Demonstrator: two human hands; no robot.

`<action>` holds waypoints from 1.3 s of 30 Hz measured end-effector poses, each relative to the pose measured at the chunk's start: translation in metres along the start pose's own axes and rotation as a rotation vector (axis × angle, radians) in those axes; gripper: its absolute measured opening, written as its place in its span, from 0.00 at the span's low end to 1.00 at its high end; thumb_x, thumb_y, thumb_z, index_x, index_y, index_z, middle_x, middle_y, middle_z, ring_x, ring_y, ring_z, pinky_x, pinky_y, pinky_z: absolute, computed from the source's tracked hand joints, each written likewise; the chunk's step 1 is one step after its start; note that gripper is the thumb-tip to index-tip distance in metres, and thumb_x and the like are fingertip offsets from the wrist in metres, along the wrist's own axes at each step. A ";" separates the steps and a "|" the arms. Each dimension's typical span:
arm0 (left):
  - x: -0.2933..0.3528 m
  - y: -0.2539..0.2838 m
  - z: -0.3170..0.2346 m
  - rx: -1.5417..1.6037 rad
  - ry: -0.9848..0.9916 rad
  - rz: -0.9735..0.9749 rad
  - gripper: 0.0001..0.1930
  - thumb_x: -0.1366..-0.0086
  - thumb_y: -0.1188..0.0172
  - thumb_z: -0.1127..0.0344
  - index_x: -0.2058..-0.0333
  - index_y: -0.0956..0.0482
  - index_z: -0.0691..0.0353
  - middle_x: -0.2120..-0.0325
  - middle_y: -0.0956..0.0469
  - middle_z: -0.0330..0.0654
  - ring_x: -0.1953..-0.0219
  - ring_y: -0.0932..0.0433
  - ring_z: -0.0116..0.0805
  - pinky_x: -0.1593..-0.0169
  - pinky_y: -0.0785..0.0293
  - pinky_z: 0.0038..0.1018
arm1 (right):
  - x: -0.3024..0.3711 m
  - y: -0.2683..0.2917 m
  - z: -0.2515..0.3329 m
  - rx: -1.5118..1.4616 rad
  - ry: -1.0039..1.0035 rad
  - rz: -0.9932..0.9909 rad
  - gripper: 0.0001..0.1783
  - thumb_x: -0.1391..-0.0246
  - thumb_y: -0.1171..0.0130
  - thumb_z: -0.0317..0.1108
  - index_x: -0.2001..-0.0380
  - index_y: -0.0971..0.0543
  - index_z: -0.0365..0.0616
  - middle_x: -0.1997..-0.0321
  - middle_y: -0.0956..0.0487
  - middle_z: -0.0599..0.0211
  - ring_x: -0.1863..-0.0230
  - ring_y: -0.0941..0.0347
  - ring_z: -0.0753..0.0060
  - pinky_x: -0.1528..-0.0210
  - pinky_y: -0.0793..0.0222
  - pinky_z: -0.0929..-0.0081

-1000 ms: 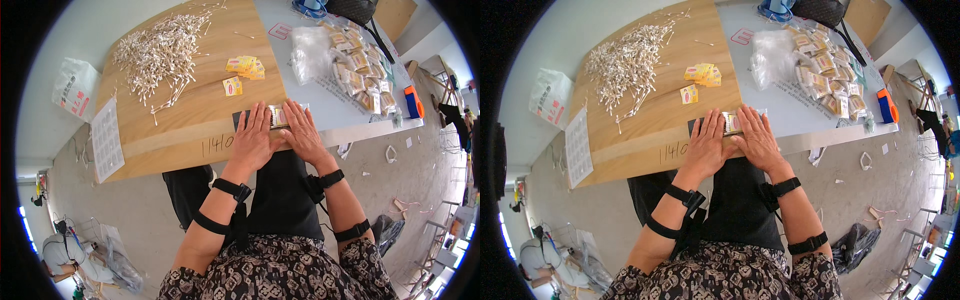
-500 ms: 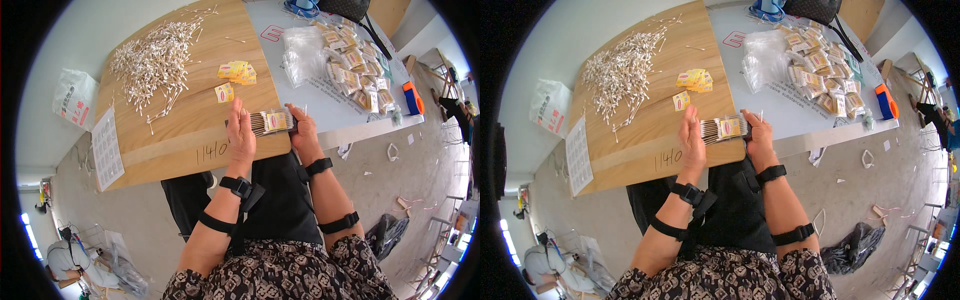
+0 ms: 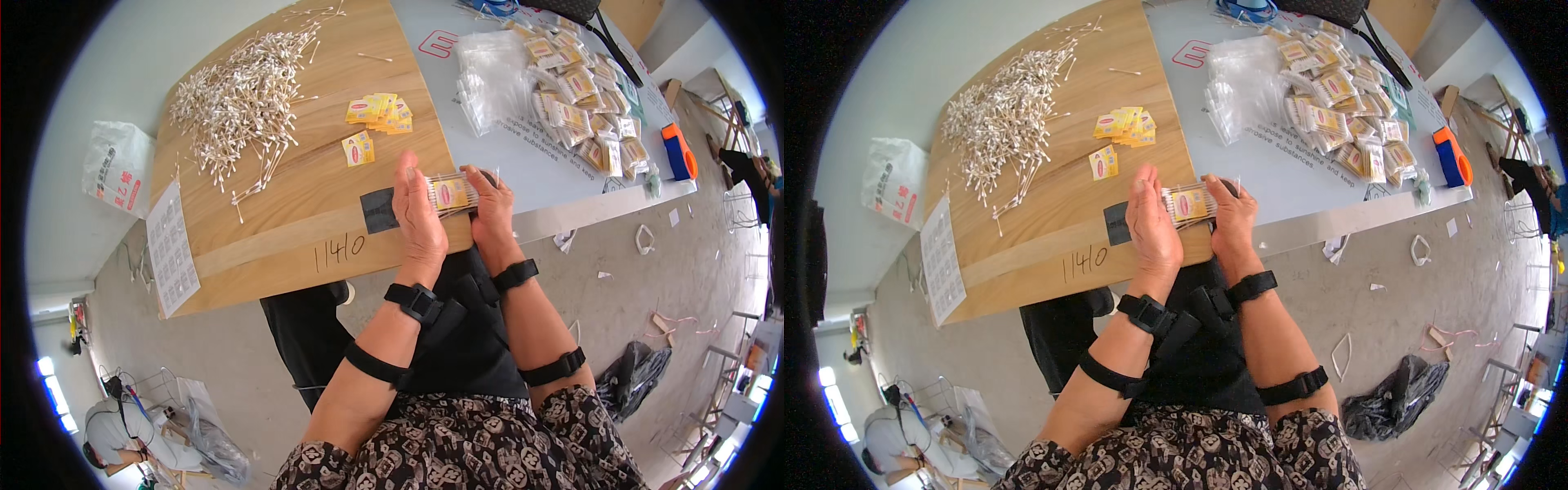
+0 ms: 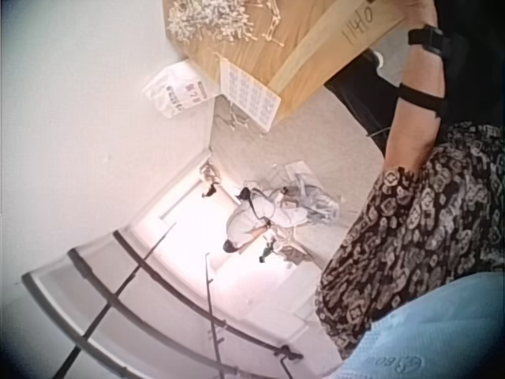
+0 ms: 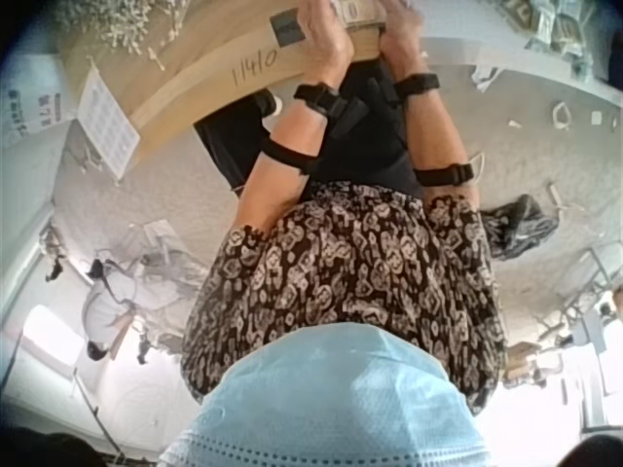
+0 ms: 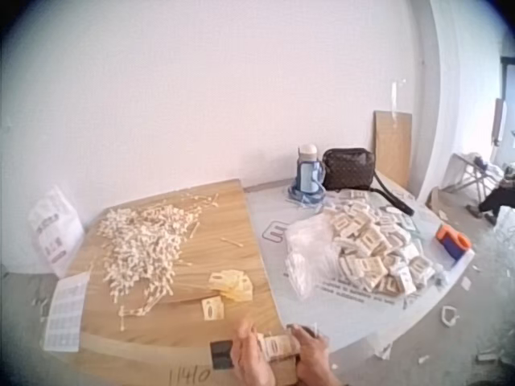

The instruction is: Arranging cotton swabs and placing them into small clear plastic bags.

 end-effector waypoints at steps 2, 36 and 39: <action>-0.003 0.004 -0.001 0.036 0.014 0.056 0.30 0.24 0.60 0.53 0.36 0.42 0.74 0.34 0.42 0.57 0.30 0.45 0.44 0.27 0.55 0.36 | 0.000 -0.003 -0.002 0.015 -0.004 -0.002 0.07 0.47 0.34 0.28 0.66 0.19 0.35 0.69 0.20 0.69 0.68 0.25 0.76 0.62 0.27 0.75; 0.007 0.172 -0.132 -1.497 -0.195 0.046 0.37 0.37 0.44 0.68 0.32 0.48 0.67 0.31 0.48 0.58 0.29 0.49 0.56 0.29 0.51 0.44 | 0.091 -0.159 -0.081 1.125 0.874 0.711 0.18 0.58 0.34 0.26 0.59 0.22 0.41 0.53 0.25 0.55 0.50 0.30 0.48 0.49 0.31 0.58; 0.006 0.186 -0.135 -1.270 -0.214 -0.064 0.33 0.42 0.44 0.77 0.37 0.41 0.66 0.34 0.43 0.58 0.33 0.43 0.58 0.32 0.43 0.43 | 0.086 -0.168 -0.088 1.189 0.896 0.755 0.14 0.58 0.34 0.25 0.64 0.21 0.42 0.55 0.24 0.59 0.52 0.29 0.50 0.52 0.31 0.60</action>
Point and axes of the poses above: each hand's wrist, its own x-axis away from the middle knuckle, its own y-axis out of the back of the hand, z = x × y, the point moved 4 cm from there along -x, towards the middle knuckle
